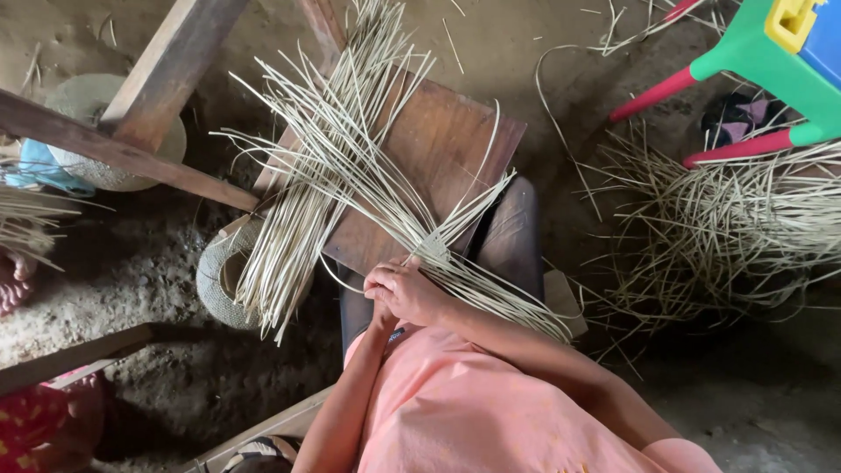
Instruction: The person is weaving thin straw or palm leaf strips together to create a mat or craft item.
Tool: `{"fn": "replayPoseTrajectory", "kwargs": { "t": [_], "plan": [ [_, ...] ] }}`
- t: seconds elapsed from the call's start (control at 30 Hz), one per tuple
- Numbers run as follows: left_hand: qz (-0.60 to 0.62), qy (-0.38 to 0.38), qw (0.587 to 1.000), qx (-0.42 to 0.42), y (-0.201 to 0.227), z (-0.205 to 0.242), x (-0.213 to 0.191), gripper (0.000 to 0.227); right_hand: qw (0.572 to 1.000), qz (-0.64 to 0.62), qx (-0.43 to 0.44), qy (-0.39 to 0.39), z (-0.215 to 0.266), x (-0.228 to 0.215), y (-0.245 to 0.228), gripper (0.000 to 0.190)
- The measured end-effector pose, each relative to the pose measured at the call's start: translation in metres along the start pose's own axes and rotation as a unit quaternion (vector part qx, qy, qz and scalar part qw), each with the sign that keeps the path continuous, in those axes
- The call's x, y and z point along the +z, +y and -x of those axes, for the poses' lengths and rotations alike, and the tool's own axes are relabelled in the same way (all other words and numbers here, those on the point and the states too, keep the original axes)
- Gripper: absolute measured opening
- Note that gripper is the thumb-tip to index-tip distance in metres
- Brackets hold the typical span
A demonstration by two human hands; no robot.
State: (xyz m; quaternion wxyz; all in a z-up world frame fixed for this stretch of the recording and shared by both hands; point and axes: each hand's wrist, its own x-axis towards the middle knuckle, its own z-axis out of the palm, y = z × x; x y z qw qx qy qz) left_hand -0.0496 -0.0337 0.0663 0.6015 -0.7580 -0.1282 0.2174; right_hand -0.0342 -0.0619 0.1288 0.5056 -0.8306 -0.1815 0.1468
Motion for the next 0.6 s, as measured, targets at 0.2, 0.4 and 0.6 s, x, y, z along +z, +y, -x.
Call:
{"fn": "replayPoseTrajectory", "kwargs": {
  "t": [0.2, 0.4, 0.6],
  "plan": [
    [0.961, -0.170, 0.110, 0.191, 0.055, -0.031, 0.067, 0.021, 0.991, -0.101, 0.062, 0.058, -0.004, -0.027, 0.039, 0.016],
    [0.921, -0.332, 0.113, 0.170, 0.022, -0.020, 0.080, 0.024, 0.984, 0.069, 0.098, 0.133, 0.023, -0.017, 0.110, 0.023],
    [0.881, -0.308, 0.235, 0.272, -0.024, -0.016, 0.133, 0.036, 0.971, 0.195, 0.058, 0.127, 0.034, -0.006, 0.134, 0.030]
  ]
}}
